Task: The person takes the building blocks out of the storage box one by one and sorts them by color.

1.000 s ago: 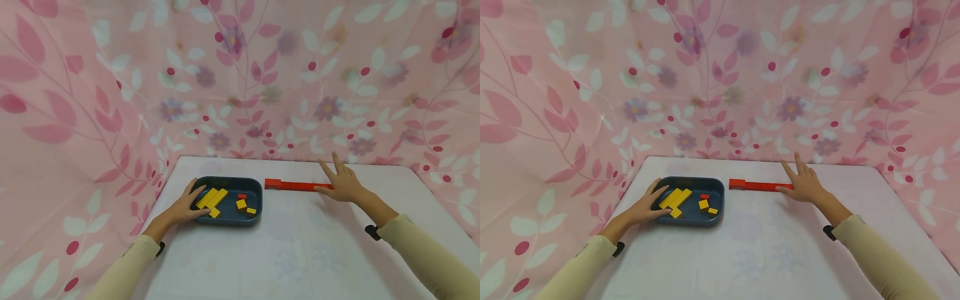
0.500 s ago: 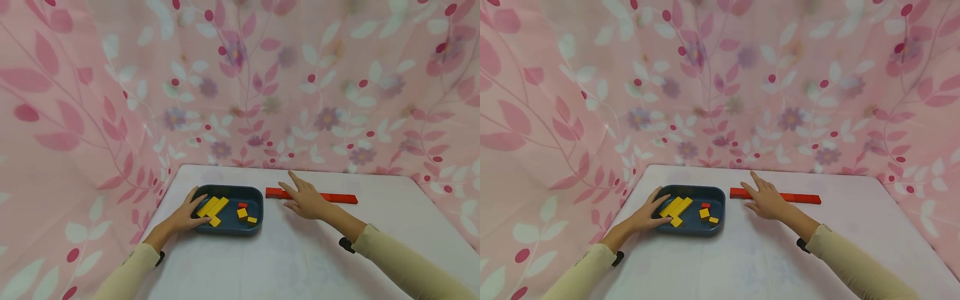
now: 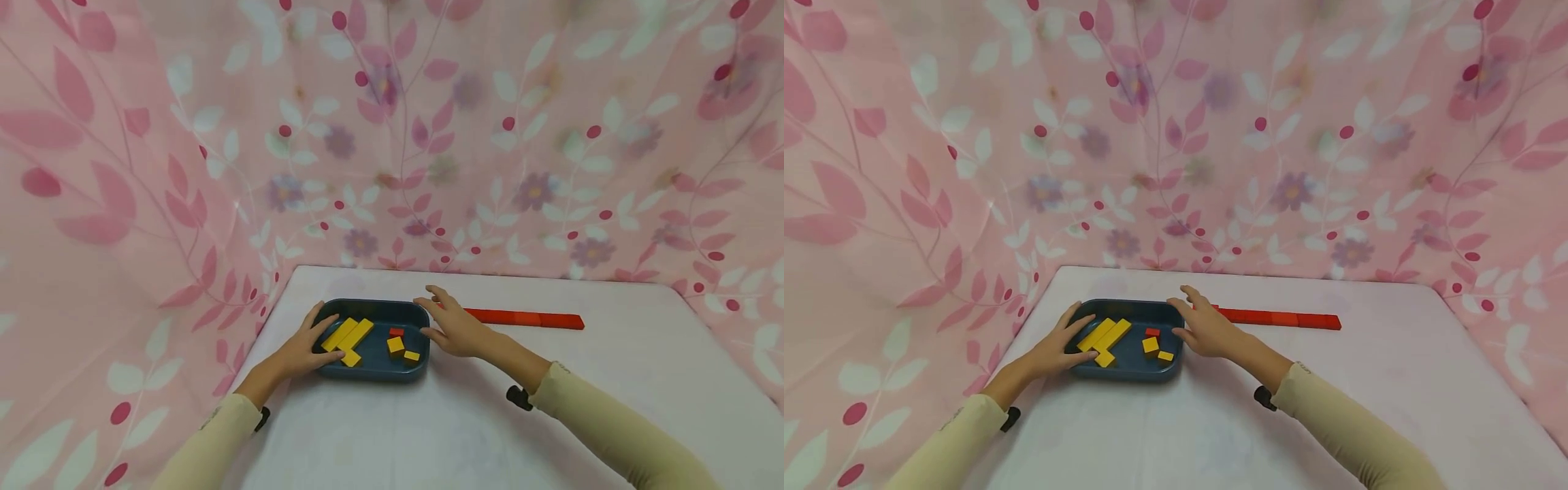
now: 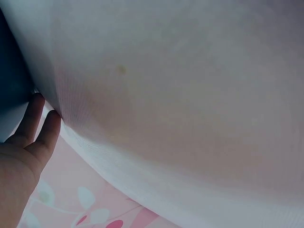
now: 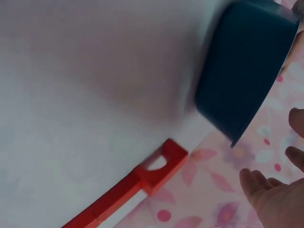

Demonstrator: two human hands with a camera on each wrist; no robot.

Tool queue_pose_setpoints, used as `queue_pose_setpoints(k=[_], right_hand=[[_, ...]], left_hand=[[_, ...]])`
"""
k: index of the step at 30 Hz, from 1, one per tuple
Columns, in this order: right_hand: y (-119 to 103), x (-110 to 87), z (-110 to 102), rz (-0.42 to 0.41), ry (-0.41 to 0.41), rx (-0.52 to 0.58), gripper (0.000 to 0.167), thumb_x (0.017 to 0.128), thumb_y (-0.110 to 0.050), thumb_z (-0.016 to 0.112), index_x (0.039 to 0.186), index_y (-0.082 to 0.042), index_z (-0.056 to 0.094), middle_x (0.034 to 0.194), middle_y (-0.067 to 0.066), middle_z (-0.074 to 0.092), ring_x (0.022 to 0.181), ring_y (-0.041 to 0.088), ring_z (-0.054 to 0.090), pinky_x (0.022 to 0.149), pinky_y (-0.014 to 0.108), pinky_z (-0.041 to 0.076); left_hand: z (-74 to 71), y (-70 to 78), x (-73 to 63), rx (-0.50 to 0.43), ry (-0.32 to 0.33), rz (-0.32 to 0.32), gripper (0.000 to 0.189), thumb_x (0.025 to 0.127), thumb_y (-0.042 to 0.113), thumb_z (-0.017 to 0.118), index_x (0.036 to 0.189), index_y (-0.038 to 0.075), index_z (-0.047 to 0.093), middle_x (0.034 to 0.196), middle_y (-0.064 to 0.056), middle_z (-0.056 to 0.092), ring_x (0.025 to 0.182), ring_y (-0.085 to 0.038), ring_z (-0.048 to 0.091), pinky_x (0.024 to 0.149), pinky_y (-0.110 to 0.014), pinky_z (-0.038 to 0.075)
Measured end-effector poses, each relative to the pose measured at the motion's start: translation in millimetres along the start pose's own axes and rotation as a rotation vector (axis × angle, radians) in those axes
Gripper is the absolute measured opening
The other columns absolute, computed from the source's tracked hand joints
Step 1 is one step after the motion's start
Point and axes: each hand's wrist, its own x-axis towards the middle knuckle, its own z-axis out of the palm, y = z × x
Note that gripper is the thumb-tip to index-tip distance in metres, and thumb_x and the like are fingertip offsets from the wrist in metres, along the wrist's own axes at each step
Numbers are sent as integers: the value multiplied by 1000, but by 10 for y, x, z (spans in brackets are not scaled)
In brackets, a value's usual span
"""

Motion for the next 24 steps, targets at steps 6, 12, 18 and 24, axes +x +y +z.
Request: queue_pose_setpoints(k=[6, 12, 18, 24], right_hand=[[-90, 115, 106, -19, -49, 49, 62, 97, -27, 64, 152, -19, 36, 161, 16, 20, 135, 32, 47, 98, 42, 54], [-131, 262, 143, -7, -77, 71, 59, 96, -26, 65, 148, -12, 41, 153, 15, 35, 131, 30, 50, 106, 45, 48], [-262, 411, 287, -5, -149, 54, 55, 96, -28, 66, 145, -11, 46, 145, 14, 46, 127, 26, 53, 106, 43, 49], [-369, 548, 492, -3, -122, -40, 51, 95, -28, 67, 140, -11, 52, 140, 14, 51, 118, 25, 56, 103, 41, 52]], left_hand=[[-11, 9, -8, 8, -28, 0, 88, 83, 60, 69, 155, 22, 34, 167, -13, -2, 148, -44, 23, 109, -69, 32], [-50, 18, 31, 3, -4, 8, 87, 83, 59, 70, 155, 23, 35, 167, -11, -1, 147, -44, 24, 109, -69, 32], [-50, 4, 45, 8, -6, 4, 87, 83, 59, 69, 155, 24, 35, 167, -11, -1, 148, -43, 22, 110, -68, 32], [-49, 23, 33, 5, -21, 4, 86, 84, 58, 69, 154, 22, 36, 167, -12, -2, 149, -44, 21, 110, -69, 31]])
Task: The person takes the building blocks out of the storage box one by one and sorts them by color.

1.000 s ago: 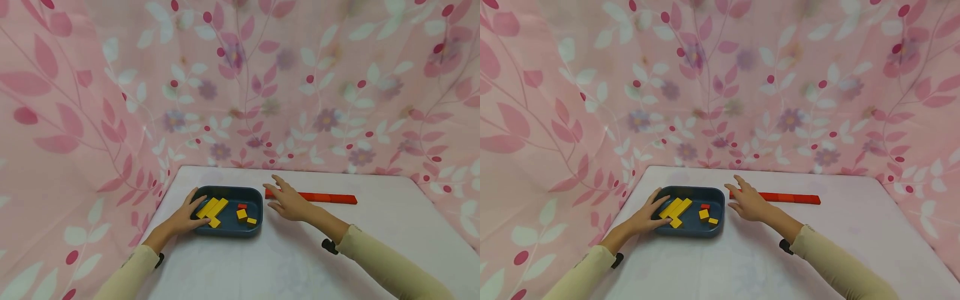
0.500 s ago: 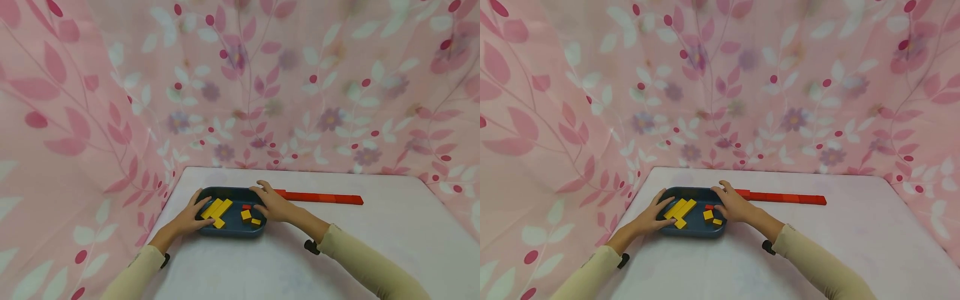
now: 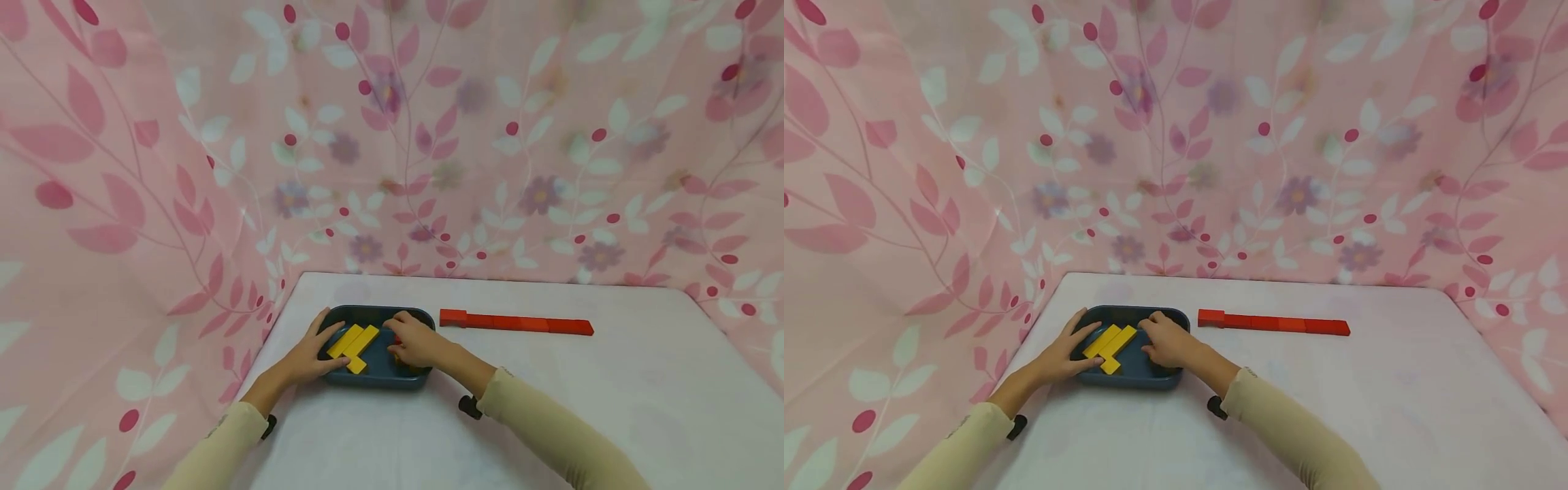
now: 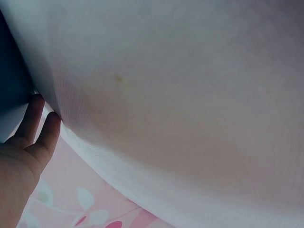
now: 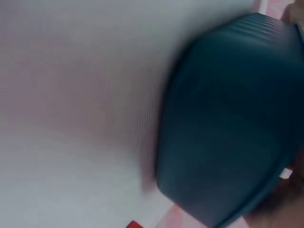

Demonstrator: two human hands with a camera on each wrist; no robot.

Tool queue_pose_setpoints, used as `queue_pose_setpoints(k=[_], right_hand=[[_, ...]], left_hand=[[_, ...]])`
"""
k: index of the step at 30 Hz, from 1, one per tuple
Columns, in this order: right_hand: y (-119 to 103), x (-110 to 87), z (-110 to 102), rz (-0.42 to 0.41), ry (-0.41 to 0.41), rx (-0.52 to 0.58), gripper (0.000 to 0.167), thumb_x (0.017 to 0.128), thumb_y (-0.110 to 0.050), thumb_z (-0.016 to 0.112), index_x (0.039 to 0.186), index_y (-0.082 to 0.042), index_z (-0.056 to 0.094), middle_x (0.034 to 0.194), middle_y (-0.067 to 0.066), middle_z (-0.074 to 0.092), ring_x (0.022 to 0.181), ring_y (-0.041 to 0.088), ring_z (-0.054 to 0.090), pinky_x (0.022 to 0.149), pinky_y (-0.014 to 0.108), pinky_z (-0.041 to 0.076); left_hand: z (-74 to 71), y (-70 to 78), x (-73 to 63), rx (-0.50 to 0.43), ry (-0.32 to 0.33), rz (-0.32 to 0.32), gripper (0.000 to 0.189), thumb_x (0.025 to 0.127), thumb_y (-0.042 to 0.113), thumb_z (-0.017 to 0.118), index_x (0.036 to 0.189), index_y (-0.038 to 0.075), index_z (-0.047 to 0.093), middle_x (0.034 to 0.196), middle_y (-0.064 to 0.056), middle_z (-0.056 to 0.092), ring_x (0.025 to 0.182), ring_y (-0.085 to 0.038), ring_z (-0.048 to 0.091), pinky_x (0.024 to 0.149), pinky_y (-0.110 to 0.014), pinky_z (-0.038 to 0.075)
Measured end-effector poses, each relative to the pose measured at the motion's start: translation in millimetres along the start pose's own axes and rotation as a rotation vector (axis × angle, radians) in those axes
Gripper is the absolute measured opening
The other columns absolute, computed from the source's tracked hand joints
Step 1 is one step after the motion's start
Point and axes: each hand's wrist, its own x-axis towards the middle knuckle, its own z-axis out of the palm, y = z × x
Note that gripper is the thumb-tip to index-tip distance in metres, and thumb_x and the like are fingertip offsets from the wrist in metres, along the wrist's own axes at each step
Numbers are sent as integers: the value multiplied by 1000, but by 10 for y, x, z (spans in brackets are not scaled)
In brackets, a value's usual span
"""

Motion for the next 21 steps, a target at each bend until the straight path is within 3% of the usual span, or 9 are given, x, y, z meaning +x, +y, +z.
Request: queue_pose_setpoints(k=[5, 8, 11, 16, 21], right_hand=[[2, 101, 174, 80, 93, -195, 50, 94, -35, 66, 137, -12, 53, 125, 14, 55, 98, 23, 60, 88, 38, 59], [28, 140, 242, 129, 82, -204, 46, 95, -38, 64, 132, -10, 58, 117, 13, 59, 86, 21, 61, 84, 37, 60], [43, 156, 282, 155, 8, -155, 40, 96, -39, 63, 125, -11, 64, 109, 9, 64, 82, 17, 59, 85, 35, 60], [23, 234, 251, 95, -35, -81, 25, 98, -33, 62, 105, -11, 71, 84, -1, 63, 75, 13, 54, 77, 26, 56], [-35, 277, 257, 35, -8, -110, 23, 97, -34, 63, 104, -13, 67, 86, -2, 58, 72, 11, 52, 72, 22, 54]], left_hand=[[26, -7, -25, -13, 18, 3, 85, 84, 58, 69, 154, 23, 37, 167, -10, -1, 148, -43, 24, 109, -69, 32], [36, -10, -29, -17, 13, -9, 86, 83, 57, 70, 154, 23, 36, 167, -10, 0, 148, -42, 24, 110, -68, 32], [44, -7, -36, -11, -19, -25, 88, 83, 58, 70, 155, 24, 34, 167, -10, -2, 148, -42, 23, 111, -67, 32], [19, 1, 8, -14, 6, -26, 85, 83, 58, 70, 154, 24, 37, 167, -10, 0, 148, -42, 25, 110, -67, 32], [-10, -1, 32, -19, 10, -26, 85, 83, 59, 70, 154, 24, 37, 167, -9, -1, 149, -41, 23, 111, -66, 31]])
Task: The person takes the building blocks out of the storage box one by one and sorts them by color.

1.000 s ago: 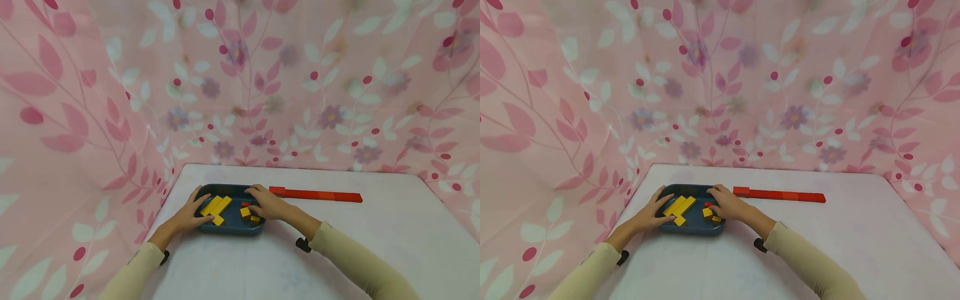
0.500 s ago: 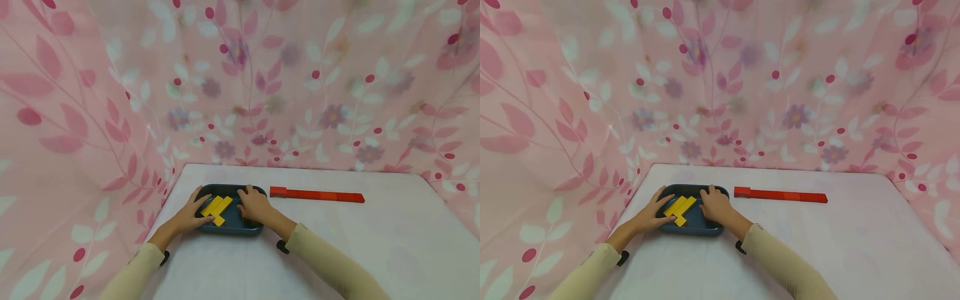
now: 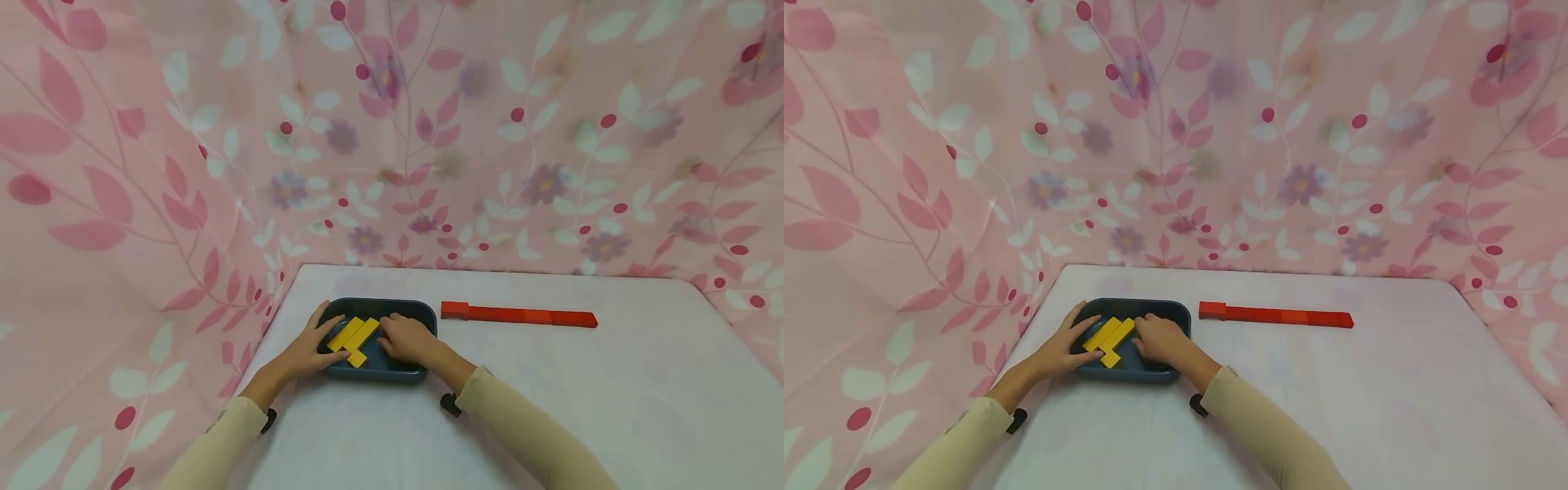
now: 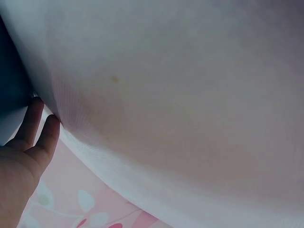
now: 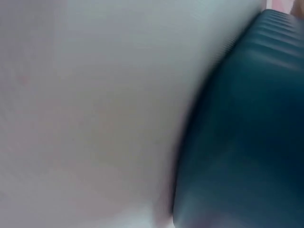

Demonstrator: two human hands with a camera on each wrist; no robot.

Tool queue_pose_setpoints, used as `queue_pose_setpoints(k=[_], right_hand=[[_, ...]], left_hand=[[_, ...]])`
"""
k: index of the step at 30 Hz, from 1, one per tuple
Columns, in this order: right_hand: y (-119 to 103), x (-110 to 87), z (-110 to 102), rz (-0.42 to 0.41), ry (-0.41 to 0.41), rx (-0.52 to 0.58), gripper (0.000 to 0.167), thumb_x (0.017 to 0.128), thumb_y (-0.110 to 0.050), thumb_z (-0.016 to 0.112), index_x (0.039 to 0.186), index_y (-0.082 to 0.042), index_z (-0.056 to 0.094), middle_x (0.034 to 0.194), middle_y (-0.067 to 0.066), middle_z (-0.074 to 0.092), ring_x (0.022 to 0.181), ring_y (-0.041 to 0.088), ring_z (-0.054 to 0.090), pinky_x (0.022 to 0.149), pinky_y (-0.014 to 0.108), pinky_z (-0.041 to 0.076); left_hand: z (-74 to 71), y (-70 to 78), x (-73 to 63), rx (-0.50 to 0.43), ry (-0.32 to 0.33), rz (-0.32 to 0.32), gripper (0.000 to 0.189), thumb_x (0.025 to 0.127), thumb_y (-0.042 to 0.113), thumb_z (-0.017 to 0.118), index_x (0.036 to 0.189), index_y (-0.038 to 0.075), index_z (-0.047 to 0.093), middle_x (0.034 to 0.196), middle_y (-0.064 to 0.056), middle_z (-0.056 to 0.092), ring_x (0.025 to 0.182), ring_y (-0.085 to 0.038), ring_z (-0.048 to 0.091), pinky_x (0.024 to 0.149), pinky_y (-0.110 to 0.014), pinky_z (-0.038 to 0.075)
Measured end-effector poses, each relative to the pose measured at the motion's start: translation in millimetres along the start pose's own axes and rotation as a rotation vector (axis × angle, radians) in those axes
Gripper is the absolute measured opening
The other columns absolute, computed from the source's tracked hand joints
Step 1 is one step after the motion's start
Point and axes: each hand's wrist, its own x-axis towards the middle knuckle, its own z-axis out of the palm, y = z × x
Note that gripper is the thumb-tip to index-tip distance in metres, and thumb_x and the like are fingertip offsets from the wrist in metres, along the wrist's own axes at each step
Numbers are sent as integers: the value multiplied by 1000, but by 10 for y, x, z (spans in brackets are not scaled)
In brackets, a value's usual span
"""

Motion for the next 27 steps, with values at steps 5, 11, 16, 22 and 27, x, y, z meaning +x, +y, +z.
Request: queue_pose_setpoints(k=[5, 11, 16, 22, 27], right_hand=[[-13, -9, 18, -60, 49, -36, 25, 95, -33, 66, 110, -13, 66, 94, 1, 59, 76, 11, 54, 78, 22, 56], [-5, -34, -4, -117, 76, 55, 22, 91, -27, 72, 106, -13, 64, 102, 2, 62, 82, 12, 56, 85, 26, 57], [-2, -71, -9, -194, 108, 95, 34, 92, -22, 71, 123, -10, 61, 115, 4, 59, 95, 14, 60, 94, 26, 55], [5, -104, -37, -289, 287, 44, 51, 89, -24, 75, 135, -9, 59, 118, 5, 61, 99, 15, 61, 93, 27, 56], [14, -130, -61, -262, 281, 94, 53, 89, -20, 74, 137, -4, 56, 120, 7, 60, 102, 16, 60, 97, 27, 54]], left_hand=[[0, -4, 11, 5, 6, 9, 84, 83, 56, 71, 153, 23, 38, 167, -10, 0, 148, -41, 23, 111, -66, 32], [-4, 8, 8, 13, 9, 18, 83, 85, 55, 70, 153, 22, 38, 167, -12, 0, 147, -44, 24, 110, -68, 32], [-20, 22, -1, 12, 3, 7, 83, 84, 55, 71, 153, 22, 39, 167, -11, 0, 147, -43, 24, 110, -67, 32], [-21, 26, 18, 6, -11, -8, 83, 85, 57, 69, 154, 23, 37, 167, -10, -2, 148, -44, 22, 110, -68, 31], [-15, 29, 19, 18, 0, 3, 81, 85, 54, 71, 152, 21, 40, 167, -11, 0, 148, -44, 23, 110, -68, 32]])
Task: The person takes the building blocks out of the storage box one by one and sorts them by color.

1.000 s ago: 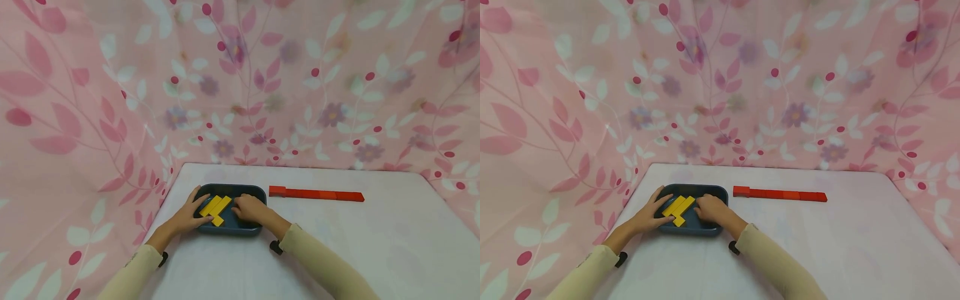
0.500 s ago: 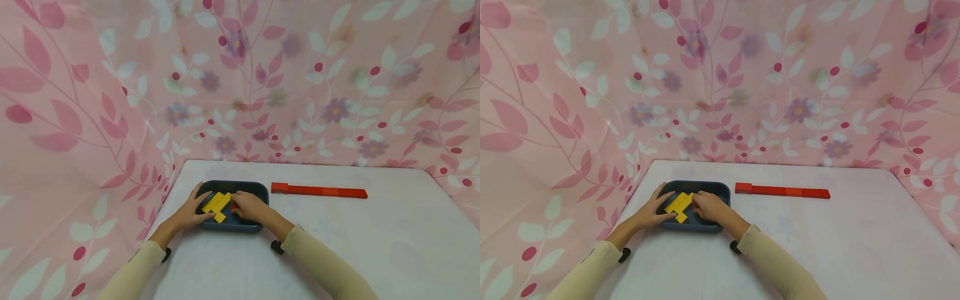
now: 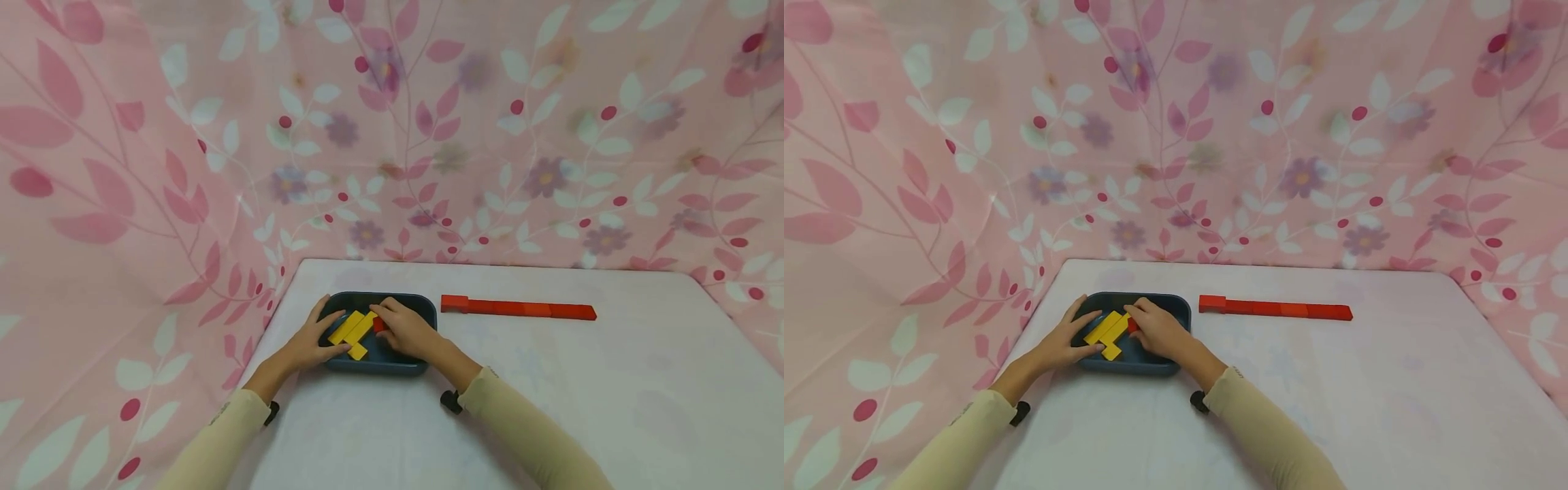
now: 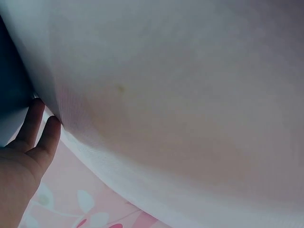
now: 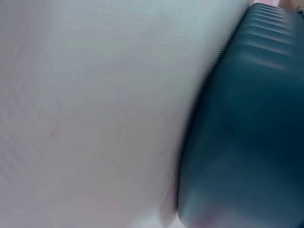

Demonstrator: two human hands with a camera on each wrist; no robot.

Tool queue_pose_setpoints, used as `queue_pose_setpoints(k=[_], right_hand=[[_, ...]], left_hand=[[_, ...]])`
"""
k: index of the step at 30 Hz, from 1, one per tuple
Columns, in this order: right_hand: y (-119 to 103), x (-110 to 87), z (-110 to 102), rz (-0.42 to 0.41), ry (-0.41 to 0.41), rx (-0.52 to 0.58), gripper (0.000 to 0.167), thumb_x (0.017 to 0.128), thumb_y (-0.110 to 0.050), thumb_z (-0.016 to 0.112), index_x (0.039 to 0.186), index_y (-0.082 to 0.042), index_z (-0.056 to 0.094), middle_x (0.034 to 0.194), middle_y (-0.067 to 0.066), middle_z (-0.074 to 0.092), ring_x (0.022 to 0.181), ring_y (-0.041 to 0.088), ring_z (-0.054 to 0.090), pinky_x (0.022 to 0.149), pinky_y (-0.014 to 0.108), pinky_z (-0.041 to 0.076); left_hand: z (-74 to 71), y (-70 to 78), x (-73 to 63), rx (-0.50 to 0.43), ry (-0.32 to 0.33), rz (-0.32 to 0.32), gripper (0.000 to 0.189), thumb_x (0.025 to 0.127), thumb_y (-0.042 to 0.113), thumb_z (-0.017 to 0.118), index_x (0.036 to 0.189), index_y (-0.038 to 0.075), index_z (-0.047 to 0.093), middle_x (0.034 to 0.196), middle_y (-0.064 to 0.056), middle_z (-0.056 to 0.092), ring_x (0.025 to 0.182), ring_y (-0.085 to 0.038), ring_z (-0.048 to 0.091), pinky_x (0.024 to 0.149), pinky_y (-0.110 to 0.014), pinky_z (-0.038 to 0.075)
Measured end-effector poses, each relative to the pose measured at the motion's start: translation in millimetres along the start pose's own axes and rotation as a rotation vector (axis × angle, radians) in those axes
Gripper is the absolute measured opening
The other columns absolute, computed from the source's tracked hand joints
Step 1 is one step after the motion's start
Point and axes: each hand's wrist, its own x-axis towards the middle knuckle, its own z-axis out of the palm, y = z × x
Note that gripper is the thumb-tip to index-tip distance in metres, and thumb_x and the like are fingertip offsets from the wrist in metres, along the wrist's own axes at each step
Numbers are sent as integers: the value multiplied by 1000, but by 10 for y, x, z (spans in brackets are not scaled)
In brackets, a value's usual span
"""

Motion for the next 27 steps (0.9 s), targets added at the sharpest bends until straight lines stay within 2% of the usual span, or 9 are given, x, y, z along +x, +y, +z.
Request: queue_pose_setpoints(k=[3, 9, 13, 18, 24, 27], right_hand=[[-1, 1, -16, 44, -29, 54, 53, 90, -16, 73, 137, -1, 55, 122, 9, 58, 101, 16, 60, 97, 28, 54], [11, -2, -43, 91, -35, 110, 52, 88, -16, 76, 134, 0, 58, 118, 11, 59, 93, 15, 57, 88, 26, 56], [33, -13, -47, 117, -26, 140, 49, 90, -15, 73, 135, 0, 58, 120, 11, 57, 96, 16, 56, 90, 28, 55], [90, -20, -27, 150, -3, 198, 41, 90, -14, 74, 128, -4, 63, 117, 8, 56, 99, 17, 56, 92, 29, 55], [151, -3, -19, 202, -15, 287, 38, 87, -15, 76, 122, -9, 64, 109, 3, 58, 89, 12, 54, 80, 19, 54], [152, 12, -39, 199, -39, 328, 39, 88, -15, 75, 124, -8, 63, 107, 4, 58, 84, 12, 53, 75, 18, 53]], left_hand=[[7, -3, -5, 6, 7, 4, 80, 85, 54, 70, 152, 19, 41, 167, -13, 1, 147, -44, 23, 110, -68, 32], [12, -4, -7, 1, 12, 1, 80, 84, 55, 70, 151, 19, 42, 167, -13, 1, 147, -45, 23, 110, -68, 31], [20, -16, 9, 9, 22, 9, 79, 84, 54, 71, 150, 19, 44, 167, -13, 3, 147, -44, 25, 110, -68, 32], [32, -25, 23, 3, 17, 22, 80, 84, 52, 72, 150, 18, 43, 167, -13, 2, 147, -44, 25, 110, -67, 32], [29, -27, 27, -8, 10, 9, 83, 84, 54, 71, 153, 20, 39, 167, -12, 1, 147, -44, 23, 110, -68, 31], [15, -19, 22, -2, 19, 7, 84, 84, 54, 71, 153, 19, 39, 167, -13, 1, 147, -44, 23, 110, -68, 31]])
